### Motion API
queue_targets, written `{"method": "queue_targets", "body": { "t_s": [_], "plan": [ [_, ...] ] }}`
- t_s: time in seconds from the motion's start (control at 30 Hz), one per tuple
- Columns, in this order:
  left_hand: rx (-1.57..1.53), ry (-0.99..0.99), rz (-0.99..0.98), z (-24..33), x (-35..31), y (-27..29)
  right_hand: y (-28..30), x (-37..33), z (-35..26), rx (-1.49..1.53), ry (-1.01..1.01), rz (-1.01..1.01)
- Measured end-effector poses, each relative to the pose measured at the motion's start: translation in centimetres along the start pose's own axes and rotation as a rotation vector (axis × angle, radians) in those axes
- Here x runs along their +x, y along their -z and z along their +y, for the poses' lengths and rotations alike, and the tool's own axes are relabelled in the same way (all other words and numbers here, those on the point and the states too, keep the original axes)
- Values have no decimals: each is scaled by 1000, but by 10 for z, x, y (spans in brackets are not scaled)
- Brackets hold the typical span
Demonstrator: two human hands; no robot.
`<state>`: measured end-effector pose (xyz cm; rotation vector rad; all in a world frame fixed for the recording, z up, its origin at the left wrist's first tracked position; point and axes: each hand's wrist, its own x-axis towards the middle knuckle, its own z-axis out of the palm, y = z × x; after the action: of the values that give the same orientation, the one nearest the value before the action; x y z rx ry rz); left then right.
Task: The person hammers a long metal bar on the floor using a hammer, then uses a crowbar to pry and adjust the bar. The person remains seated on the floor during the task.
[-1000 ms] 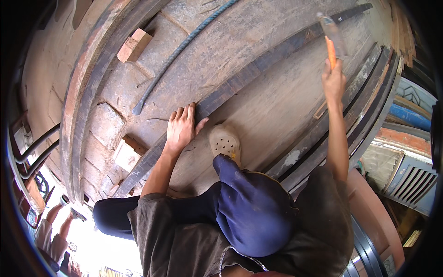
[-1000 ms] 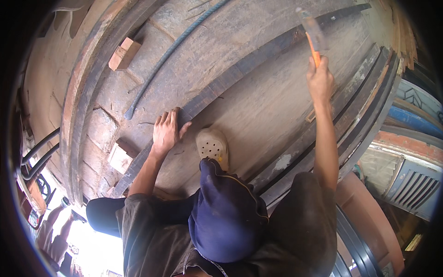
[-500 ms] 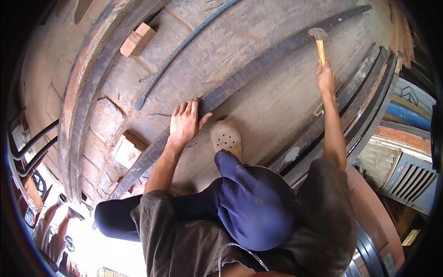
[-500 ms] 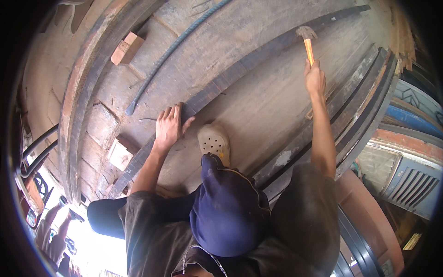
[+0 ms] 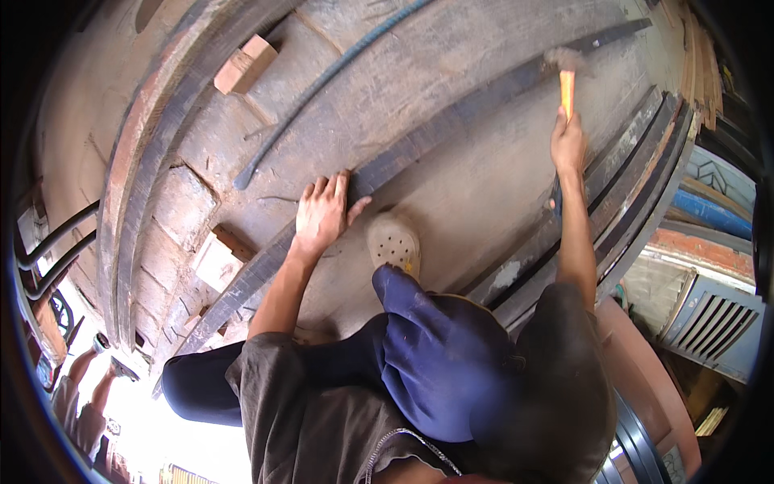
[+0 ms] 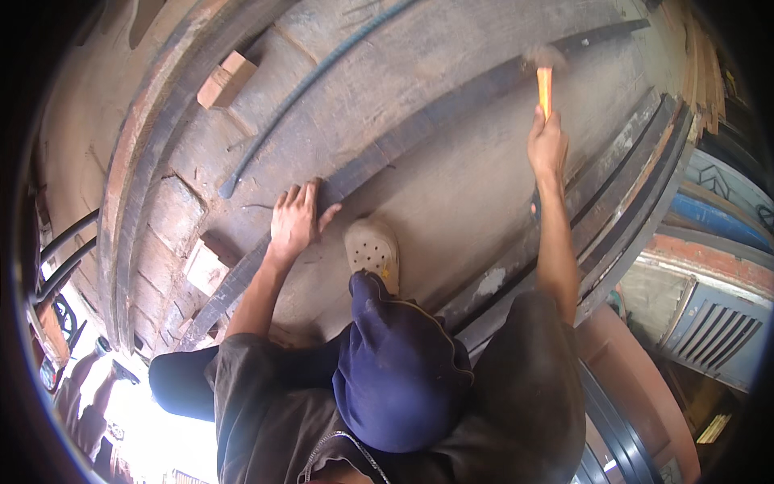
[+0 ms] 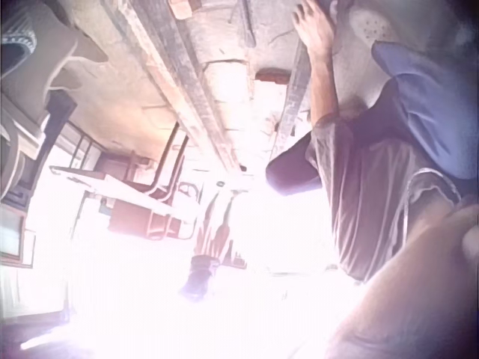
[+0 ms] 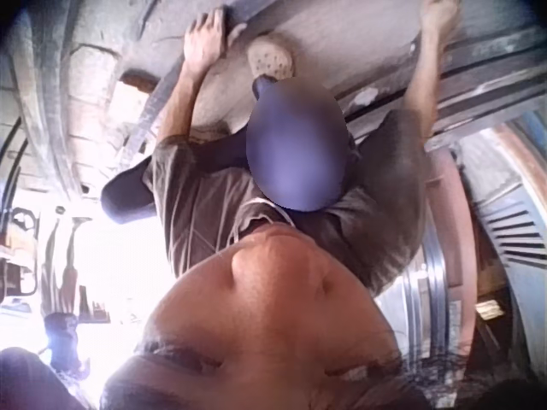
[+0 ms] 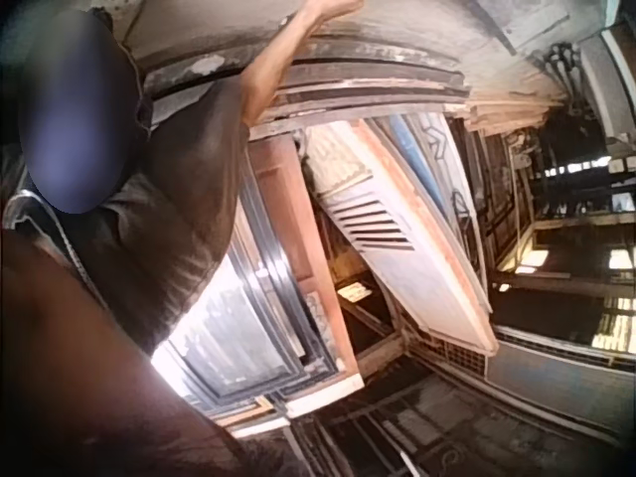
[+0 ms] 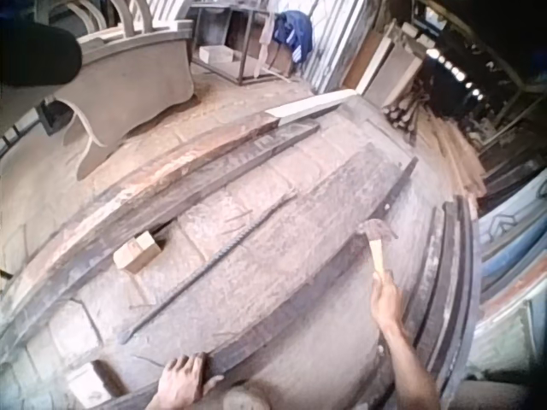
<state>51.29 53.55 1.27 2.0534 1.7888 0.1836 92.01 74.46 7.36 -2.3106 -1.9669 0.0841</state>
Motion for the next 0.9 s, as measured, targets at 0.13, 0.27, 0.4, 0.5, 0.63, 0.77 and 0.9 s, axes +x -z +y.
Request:
{"method": "queue_targets", "body": {
  "t_s": [0.13, 0.27, 0.4, 0.5, 0.63, 0.77, 0.9],
  "plan": [
    [-2, -3, 18, 0, 0, 3, 6, -7, -38, 191, -45, 222],
    [-8, -20, 59, 1, 0, -9, -52, 1, 15, -34, -120, 62],
    [-13, -13, 36, 2, 2, 3, -71, -34, 38, 324, -119, 268],
    [23, -23, 56, -1, -2, 1, -34, -37, -29, 985, -457, 171],
    [7, -35, 34, 6, 5, 1, -59, -25, -34, 1157, -496, 273],
    [6, -12, 10, 6, -1, -1, -59, 0, -49, 1086, -547, -30],
    [38, -3, 16, 2, -1, 3, -27, -31, -54, 1144, -559, 181]
  ]
}}
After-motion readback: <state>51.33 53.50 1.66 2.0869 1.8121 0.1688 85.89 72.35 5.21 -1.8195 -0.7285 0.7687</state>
